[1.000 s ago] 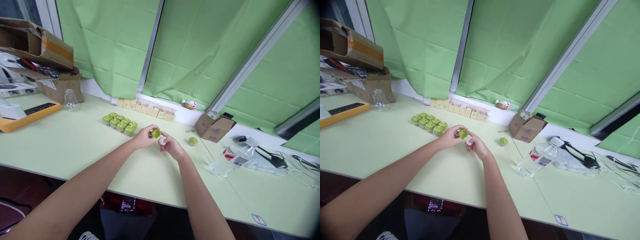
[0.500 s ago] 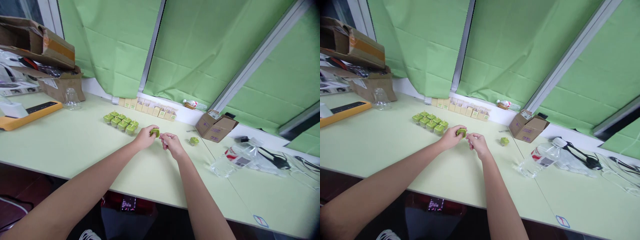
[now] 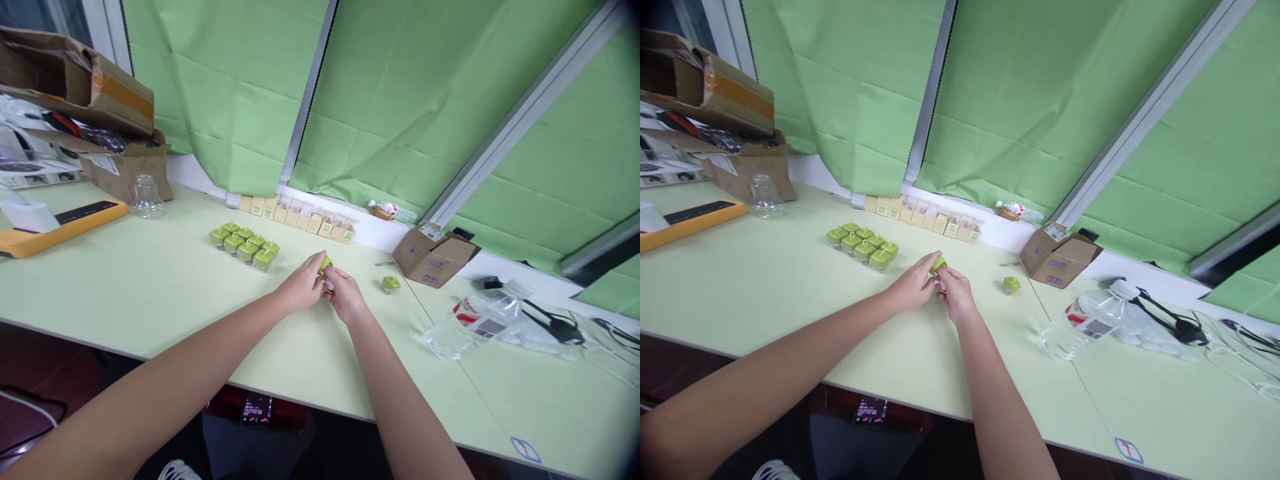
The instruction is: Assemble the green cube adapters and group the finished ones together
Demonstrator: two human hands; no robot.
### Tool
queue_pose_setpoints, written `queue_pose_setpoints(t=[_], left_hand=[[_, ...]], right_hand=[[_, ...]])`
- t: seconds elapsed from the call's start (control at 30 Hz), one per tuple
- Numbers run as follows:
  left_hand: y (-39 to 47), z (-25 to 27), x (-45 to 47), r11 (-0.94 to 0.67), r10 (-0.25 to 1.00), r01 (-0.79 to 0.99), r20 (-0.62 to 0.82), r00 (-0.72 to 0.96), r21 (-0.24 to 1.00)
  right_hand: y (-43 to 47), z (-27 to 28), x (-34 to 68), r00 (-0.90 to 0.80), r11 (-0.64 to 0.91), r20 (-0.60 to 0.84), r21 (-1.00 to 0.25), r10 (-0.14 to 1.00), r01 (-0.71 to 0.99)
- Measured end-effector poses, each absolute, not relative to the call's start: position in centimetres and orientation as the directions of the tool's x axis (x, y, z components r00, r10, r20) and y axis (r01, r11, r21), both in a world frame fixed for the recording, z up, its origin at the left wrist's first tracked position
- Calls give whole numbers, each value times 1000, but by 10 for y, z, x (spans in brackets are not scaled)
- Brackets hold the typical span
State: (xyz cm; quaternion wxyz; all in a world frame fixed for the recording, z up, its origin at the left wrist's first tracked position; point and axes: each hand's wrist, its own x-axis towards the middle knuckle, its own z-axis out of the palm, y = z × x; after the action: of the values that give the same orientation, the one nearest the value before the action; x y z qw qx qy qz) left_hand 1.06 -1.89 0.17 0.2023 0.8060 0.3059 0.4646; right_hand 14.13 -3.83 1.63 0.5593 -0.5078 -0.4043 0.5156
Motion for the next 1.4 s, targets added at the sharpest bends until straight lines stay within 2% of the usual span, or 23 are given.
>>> queue_pose_setpoints(t=[0.2,0.4,0.7,1.07,1.4], left_hand=[[-24,3,16,-768,638,295,641,427,569],[-25,6,14,-766,638,273,637,433,582],[-24,10,9,-763,643,272,650,404,586],[-19,8,4,-773,618,170,666,418,611],[-16,11,0,-750,629,113,650,426,652]], right_hand=[[-38,15,142,125,-26,-58,-969,990,-245],[-37,16,143,131,-42,-86,-950,988,-309],[-36,17,143,155,-7,-62,-944,986,-331],[-39,25,155,47,-35,-49,-967,998,-253],[-36,23,156,32,0,-6,-982,999,-188]])
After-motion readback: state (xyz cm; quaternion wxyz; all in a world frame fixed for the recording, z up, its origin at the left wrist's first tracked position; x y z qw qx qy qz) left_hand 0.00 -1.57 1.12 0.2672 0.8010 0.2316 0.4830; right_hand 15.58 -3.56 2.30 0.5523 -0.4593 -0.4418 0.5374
